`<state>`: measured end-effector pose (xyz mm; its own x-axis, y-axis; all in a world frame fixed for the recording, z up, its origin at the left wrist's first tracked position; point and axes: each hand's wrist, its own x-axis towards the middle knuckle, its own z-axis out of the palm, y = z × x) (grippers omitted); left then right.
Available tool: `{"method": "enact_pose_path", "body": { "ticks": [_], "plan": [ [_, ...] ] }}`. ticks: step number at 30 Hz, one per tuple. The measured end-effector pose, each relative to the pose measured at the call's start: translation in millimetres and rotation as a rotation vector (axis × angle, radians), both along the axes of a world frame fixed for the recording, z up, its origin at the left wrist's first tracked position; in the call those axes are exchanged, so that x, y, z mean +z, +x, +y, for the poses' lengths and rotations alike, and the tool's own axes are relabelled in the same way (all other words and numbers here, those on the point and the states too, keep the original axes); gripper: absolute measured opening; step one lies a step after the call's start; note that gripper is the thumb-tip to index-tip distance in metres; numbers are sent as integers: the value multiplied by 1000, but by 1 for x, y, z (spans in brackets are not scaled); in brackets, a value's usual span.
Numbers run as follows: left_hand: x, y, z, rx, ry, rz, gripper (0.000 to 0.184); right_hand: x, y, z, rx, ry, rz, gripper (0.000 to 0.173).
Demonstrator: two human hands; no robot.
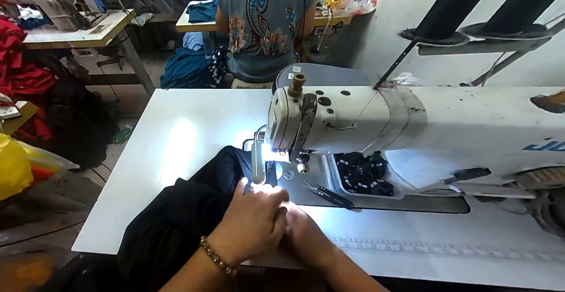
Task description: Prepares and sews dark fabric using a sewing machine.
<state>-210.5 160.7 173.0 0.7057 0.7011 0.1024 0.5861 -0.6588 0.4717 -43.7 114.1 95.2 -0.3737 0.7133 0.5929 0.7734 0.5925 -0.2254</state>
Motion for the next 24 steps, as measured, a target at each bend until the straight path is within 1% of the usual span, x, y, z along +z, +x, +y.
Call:
{"method": "enact_pose_path", "body": {
  "ticks": [1, 2, 4, 5, 6, 8, 13, 18, 24],
  "plan": [
    [-15, 2, 5, 59, 7, 27, 41, -2, 1, -8, 8, 46, -3, 18],
    [-31, 3, 9, 121, 7, 100, 49, -5, 4, -15, 16, 74, -6, 19],
    [-53, 4, 11, 215, 4, 261, 56, -9, 11, -24, 37, 71, -29, 23],
    [-58, 5, 8, 254, 29, 296, 57, -12, 13, -27, 41, 65, -36, 23],
    [-60, 7, 3, 282, 56, 313, 58, -15, 14, -29, 40, 58, -33, 23],
    [-65, 8, -4, 316, 108, 279, 58, -18, 17, -32, 41, 36, -19, 23],
    [-69, 10, 4, 311, 146, 227, 59, -20, 19, -26, 9, 2, 24, 25],
    [-63, 11, 23, 292, 88, 273, 59, -19, 17, -12, -19, -28, 33, 26],
    [-60, 12, 33, 297, 71, 252, 58, -18, 14, -6, -53, -46, 34, 28]
  ]
}}
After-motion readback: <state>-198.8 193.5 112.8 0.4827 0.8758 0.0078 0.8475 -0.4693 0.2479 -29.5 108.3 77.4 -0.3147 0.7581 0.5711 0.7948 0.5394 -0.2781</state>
